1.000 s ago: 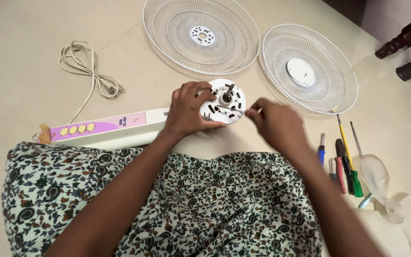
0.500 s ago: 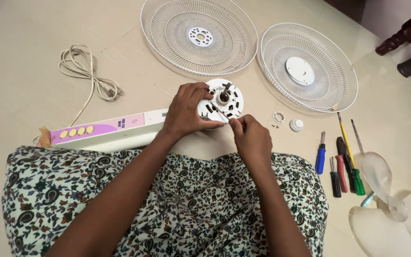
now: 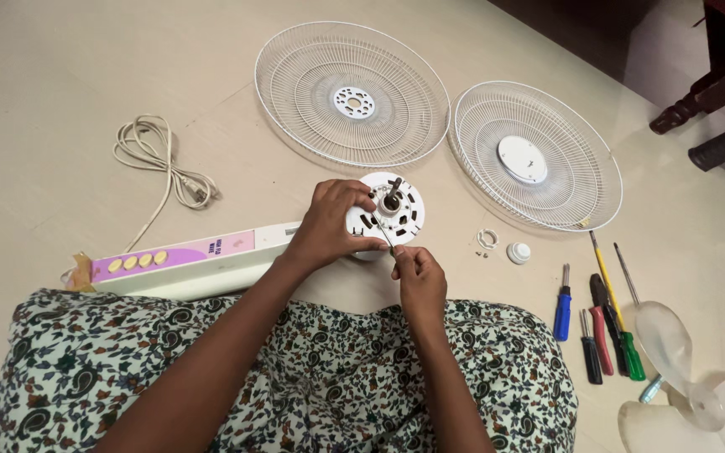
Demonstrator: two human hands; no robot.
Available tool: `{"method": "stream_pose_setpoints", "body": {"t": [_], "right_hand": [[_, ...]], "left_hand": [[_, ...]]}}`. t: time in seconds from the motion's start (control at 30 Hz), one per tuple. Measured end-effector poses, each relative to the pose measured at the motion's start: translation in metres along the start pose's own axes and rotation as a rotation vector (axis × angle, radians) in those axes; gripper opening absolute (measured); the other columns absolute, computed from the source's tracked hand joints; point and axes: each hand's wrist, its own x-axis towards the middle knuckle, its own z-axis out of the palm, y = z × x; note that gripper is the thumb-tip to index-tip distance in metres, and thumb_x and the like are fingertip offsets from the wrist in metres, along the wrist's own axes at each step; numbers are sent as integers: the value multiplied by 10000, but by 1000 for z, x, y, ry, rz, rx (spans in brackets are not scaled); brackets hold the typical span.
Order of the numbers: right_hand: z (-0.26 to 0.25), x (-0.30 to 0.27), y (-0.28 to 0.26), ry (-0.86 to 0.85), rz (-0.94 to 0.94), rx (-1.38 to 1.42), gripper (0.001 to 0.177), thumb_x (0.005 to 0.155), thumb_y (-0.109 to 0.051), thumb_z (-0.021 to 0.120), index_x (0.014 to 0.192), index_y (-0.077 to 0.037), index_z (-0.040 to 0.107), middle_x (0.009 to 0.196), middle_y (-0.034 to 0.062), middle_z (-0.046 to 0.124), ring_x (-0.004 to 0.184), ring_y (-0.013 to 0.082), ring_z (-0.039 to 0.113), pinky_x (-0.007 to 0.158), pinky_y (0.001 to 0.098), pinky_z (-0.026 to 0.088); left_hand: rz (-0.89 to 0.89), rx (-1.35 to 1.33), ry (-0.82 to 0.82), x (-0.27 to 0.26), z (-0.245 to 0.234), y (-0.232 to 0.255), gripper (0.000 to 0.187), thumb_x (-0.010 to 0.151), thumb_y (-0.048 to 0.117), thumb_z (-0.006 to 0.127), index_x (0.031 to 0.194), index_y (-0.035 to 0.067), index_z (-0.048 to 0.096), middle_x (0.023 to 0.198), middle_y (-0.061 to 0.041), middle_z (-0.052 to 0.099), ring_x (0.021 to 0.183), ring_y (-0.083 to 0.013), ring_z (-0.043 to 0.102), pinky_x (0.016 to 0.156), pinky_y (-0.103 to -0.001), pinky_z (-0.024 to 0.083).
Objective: The person disassembles a white electric fan by removing the front grille, then uses a screwdriver to remove screws from the motor housing. The motor assembly is separated from the fan stand, and the components are placed on the floor.
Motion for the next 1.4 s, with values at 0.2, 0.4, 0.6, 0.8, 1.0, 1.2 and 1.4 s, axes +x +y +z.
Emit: {"method": "stream_pose_setpoints", "body": {"t": [0.2, 0.4, 0.6, 0.8, 1.0, 1.2, 1.4], "right_hand": [[-1, 8, -1, -40, 24, -71, 316, 986, -357, 615, 890, -70, 705, 663, -25, 600, 577, 72, 455, 551, 274, 377], [-18, 5, -5, -73, -50, -71, 299, 975, -353, 622, 958, -76, 733, 694, -23, 635, 613, 53, 513, 570, 238, 408], [-21, -14, -15, -57, -105, -46, 283, 925, -381, 661, 1052, -135, 715, 772, -76, 691, 594, 33, 552, 523, 186, 448], [19, -2, -38, -11, -75, -139, 379, 884, -425, 778, 958, -55, 756, 666, 9, 624, 550, 105, 504, 492, 254, 341], [18, -6, -35, -79, -157, 5, 311, 850, -364, 756, 1006, -98, 801, 739, -10, 733, 641, 59, 613, 587, 211, 464], [22, 5, -7, -134, -11, 332, 282, 888, -289, 756, 1007, -35, 789, 847, 28, 747, 718, 76, 607, 676, 250, 471], [-101, 94, 44, 230, 79, 74, 313, 875, -348, 829, 1082, -116, 796, 851, 24, 738, 663, 141, 479, 607, 301, 386]], "left_hand": [[43, 25, -5, -1, -2, -6, 577, 671, 435, 926, 1076, 118, 665, 1333, -76, 606, 1341, -338, 464, 1134, -491, 372], [65, 7, 5, -8, 0, -8, 380, 736, 374, 894, 998, 125, 775, 1291, 23, 672, 1410, -334, 436, 1203, -482, 350], [-15, -87, 17, -12, -1, -5, 240, 713, 307, 901, 853, 142, 798, 1330, 26, 667, 1442, -325, 409, 1187, -471, 370], [21, -106, 30, -16, -1, -2, 173, 745, 190, 867, 819, 105, 735, 1364, 4, 649, 1434, -305, 468, 1183, -448, 406], [89, -45, 93, -23, 3, 2, 156, 752, 162, 852, 873, 120, 764, 1327, -21, 658, 1401, -305, 513, 1152, -444, 453], [97, 1, 37, -21, -3, 7, 455, 699, 281, 898, 1113, 184, 734, 1374, -39, 628, 1369, -303, 542, 1157, -465, 441], [56, 127, 10, -22, -5, 17, 1134, 616, 559, 920, 1541, 153, 404, 1506, -158, 488, 1369, -397, 491, 1137, -532, 381]]}}
